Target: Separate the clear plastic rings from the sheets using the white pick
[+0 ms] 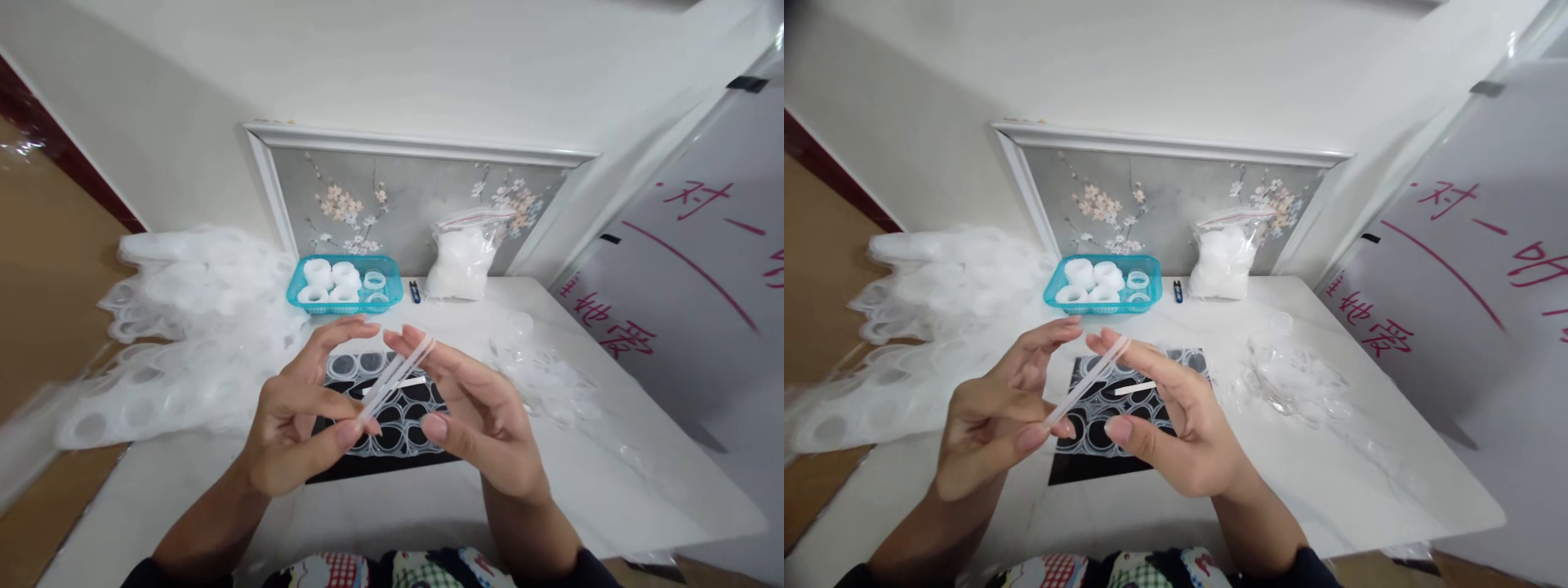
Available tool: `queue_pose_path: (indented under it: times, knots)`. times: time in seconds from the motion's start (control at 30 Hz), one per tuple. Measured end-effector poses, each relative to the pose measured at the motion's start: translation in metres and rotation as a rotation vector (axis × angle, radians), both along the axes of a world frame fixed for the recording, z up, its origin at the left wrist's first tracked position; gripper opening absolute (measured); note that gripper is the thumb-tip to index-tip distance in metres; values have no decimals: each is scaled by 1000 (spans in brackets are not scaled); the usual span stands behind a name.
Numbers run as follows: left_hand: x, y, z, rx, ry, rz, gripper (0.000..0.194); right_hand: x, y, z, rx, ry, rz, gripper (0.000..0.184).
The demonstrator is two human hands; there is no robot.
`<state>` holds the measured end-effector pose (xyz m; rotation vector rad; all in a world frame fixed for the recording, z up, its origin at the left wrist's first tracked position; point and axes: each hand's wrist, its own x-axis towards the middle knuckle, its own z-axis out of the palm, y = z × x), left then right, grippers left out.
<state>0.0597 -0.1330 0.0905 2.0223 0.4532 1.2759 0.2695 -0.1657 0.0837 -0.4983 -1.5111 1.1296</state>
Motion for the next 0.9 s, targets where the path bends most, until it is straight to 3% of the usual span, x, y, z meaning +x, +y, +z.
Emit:
queue_pose_path:
  times: [0.3, 0.47, 0.53, 0.6, 0.7, 0.9]
  knots:
    - [-1, -4, 2, 60, 42, 44, 19, 1, -3, 5, 59, -45, 5, 53]
    - [2, -2, 0, 240, 119, 278, 16, 5, -3, 7, 198, -95, -42, 45]
    - [4, -2, -2, 273, 154, 415, 30, 7, -2, 9, 277, -190, -37, 41]
    - [5, -3, -4, 253, 182, 471, 49, 8, -1, 11, 357, -357, -78, 43]
    - [7, -6, -7, 203, 182, 394, 60, 8, 1, 13, 446, -535, -189, 42]
    - [6, -11, -3, 209, 151, 314, 62, 8, 0, 13, 475, -551, -197, 40]
